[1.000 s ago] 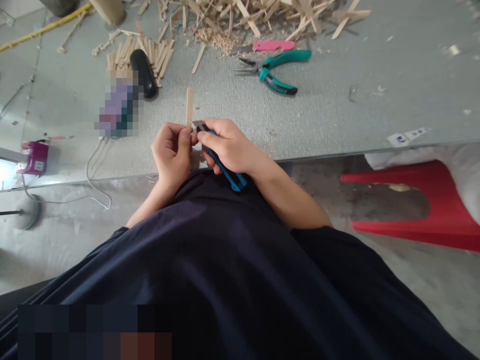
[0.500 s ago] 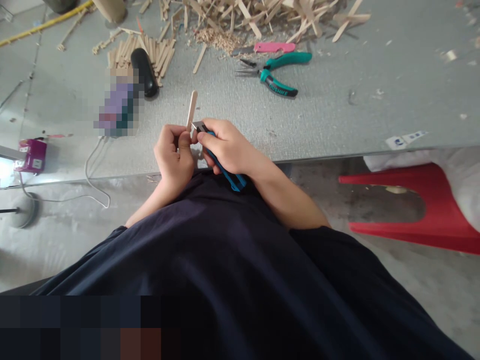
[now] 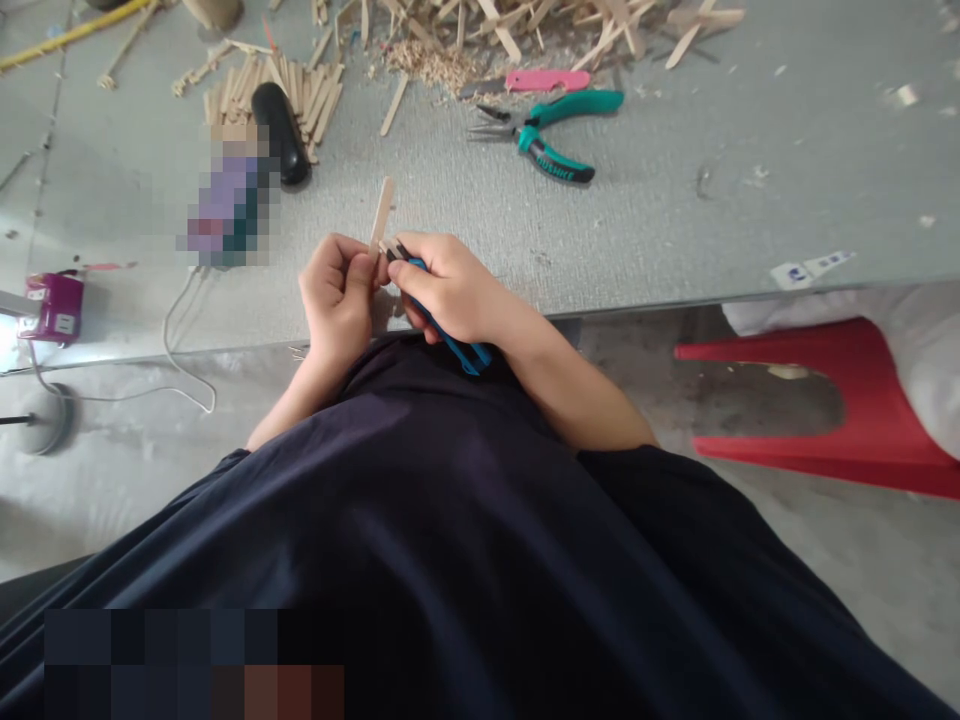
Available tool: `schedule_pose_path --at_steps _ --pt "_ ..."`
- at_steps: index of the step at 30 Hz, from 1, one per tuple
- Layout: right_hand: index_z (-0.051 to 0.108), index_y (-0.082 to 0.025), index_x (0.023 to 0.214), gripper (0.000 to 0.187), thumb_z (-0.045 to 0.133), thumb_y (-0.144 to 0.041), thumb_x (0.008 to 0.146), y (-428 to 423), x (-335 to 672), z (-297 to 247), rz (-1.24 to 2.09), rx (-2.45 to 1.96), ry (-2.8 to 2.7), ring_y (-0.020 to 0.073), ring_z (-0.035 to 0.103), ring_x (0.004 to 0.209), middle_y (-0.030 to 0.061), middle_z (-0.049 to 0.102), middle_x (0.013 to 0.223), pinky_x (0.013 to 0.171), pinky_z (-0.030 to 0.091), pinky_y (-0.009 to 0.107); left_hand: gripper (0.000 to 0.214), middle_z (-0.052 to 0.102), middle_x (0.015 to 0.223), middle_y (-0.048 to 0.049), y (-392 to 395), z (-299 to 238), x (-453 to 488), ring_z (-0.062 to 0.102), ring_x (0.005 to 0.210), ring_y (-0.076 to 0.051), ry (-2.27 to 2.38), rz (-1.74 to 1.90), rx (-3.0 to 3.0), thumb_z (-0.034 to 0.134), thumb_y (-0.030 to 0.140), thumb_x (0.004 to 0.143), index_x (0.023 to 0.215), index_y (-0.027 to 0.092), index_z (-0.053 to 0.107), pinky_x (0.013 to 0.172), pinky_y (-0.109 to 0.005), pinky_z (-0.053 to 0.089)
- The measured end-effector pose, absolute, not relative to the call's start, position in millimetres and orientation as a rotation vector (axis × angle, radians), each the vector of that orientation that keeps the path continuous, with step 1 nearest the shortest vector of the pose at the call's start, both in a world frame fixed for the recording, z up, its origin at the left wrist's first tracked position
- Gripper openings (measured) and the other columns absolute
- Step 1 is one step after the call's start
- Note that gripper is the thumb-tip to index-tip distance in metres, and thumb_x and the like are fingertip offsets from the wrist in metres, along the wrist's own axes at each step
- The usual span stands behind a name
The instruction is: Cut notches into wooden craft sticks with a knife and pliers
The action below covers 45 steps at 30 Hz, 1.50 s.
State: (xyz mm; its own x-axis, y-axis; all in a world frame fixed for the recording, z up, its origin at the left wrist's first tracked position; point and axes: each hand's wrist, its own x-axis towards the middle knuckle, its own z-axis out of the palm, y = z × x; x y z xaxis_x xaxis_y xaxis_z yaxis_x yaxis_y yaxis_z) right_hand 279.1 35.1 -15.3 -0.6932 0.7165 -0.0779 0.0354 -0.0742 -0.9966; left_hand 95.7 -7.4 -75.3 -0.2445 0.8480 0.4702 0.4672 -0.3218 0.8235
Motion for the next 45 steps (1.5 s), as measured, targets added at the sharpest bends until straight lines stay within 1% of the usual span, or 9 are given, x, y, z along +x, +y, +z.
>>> schedule_pose_path --at_steps 4,8,14,20,26,35,38,42,45 --pt "0.062 -0.026 0.099 0.012 0.064 -0.031 0.11 34.6 279.0 -16.4 1.8 -0.789 -1.727 0.0146 0.052 0.045 -0.0056 0.059 0.06 0.044 0.04 0.028 0.044 0.059 0.077 0.0006 -3.3 -71.9 86.6 0.063 0.075 -0.015 1.486 1.469 1.571 0.063 0.061 0.118 0.088 0.028 0.058 0.075 -0.033 0.056" --pt "0.063 -0.026 0.098 0.012 0.058 -0.026 0.109 34.3 279.2 -16.0 1.778 -0.777 -1.744 0.0151 0.052 0.043 -0.0059 0.059 0.057 0.044 0.04 0.028 0.044 0.061 0.075 0.0009 -1.1 -72.9 81.4 0.062 0.07 -0.014 1.458 1.47 1.618 0.06 0.058 0.122 0.089 0.028 0.061 0.07 -0.031 0.058" --pt "0.062 -0.026 0.093 0.017 0.06 -0.025 0.11 34.6 281.2 -12.4 1.766 -0.754 -1.776 0.0133 0.052 0.042 -0.0056 0.061 0.057 0.044 0.037 0.027 0.051 0.059 0.07 0.0029 0.8 -75.7 78.6 0.061 0.063 -0.012 1.321 1.521 1.667 0.064 0.069 0.119 0.089 0.028 0.064 0.063 -0.028 0.057" --pt "0.064 -0.025 0.092 0.019 0.058 -0.02 0.109 34.9 281.1 -11.9 1.759 -0.74 -1.779 0.0129 0.052 0.04 -0.0057 0.062 0.056 0.041 0.036 0.027 0.049 0.064 0.074 0.0021 0.1 -74.4 80.8 0.069 0.07 -0.013 1.383 1.46 1.625 0.067 0.065 0.119 0.088 0.027 0.066 0.071 -0.031 0.063" --pt "0.065 -0.025 0.099 0.012 0.061 -0.026 0.11 36.5 279.1 -21.1 1.755 -0.721 -1.741 0.0133 0.053 0.04 -0.0066 0.062 0.058 0.04 0.037 0.027 0.057 0.065 0.072 0.0033 1.2 -72.2 86.7 0.064 0.065 -0.01 1.204 1.648 1.626 0.075 0.077 0.111 0.087 0.025 0.073 0.063 -0.025 0.053" --pt "0.062 -0.026 0.102 0.012 0.059 -0.031 0.113 36.5 278.5 -28.0 1.71 -0.733 -1.716 0.0149 0.054 0.042 -0.005 0.063 0.061 0.04 0.04 0.029 0.047 0.074 0.078 0.0042 -0.5 -67.6 94.8 0.056 0.051 -0.003 1.116 1.72 1.537 0.081 0.068 0.11 0.092 0.025 0.079 0.048 -0.018 0.042" --pt "0.06 -0.027 0.101 0.014 0.062 -0.033 0.113 35.8 276.9 -28.8 1.707 -0.729 -1.712 0.0152 0.054 0.043 -0.0049 0.063 0.062 0.04 0.042 0.029 0.046 0.074 0.079 0.0037 -1.8 -66.2 93.3 0.058 0.053 -0.004 1.104 1.678 1.511 0.082 0.068 0.109 0.093 0.025 0.079 0.049 -0.018 0.045" --pt "0.057 -0.028 0.099 0.019 0.067 -0.037 0.113 35.2 275.5 -29.7 1.706 -0.727 -1.721 0.015 0.054 0.045 -0.0054 0.062 0.062 0.04 0.043 0.029 0.052 0.074 0.078 0.0027 -2.5 -66.0 91.7 0.063 0.056 -0.006 1.145 1.638 1.484 0.084 0.074 0.105 0.091 0.025 0.077 0.051 -0.019 0.05" --pt "0.057 -0.029 0.098 0.021 0.068 -0.039 0.114 34.3 275.3 -29.8 1.697 -0.729 -1.731 0.0151 0.055 0.046 -0.0051 0.061 0.062 0.04 0.042 0.029 0.056 0.075 0.077 0.0015 -2.1 -66.9 90.8 0.072 0.065 -0.01 1.157 1.626 1.483 0.086 0.078 0.102 0.087 0.024 0.075 0.06 -0.023 0.059"
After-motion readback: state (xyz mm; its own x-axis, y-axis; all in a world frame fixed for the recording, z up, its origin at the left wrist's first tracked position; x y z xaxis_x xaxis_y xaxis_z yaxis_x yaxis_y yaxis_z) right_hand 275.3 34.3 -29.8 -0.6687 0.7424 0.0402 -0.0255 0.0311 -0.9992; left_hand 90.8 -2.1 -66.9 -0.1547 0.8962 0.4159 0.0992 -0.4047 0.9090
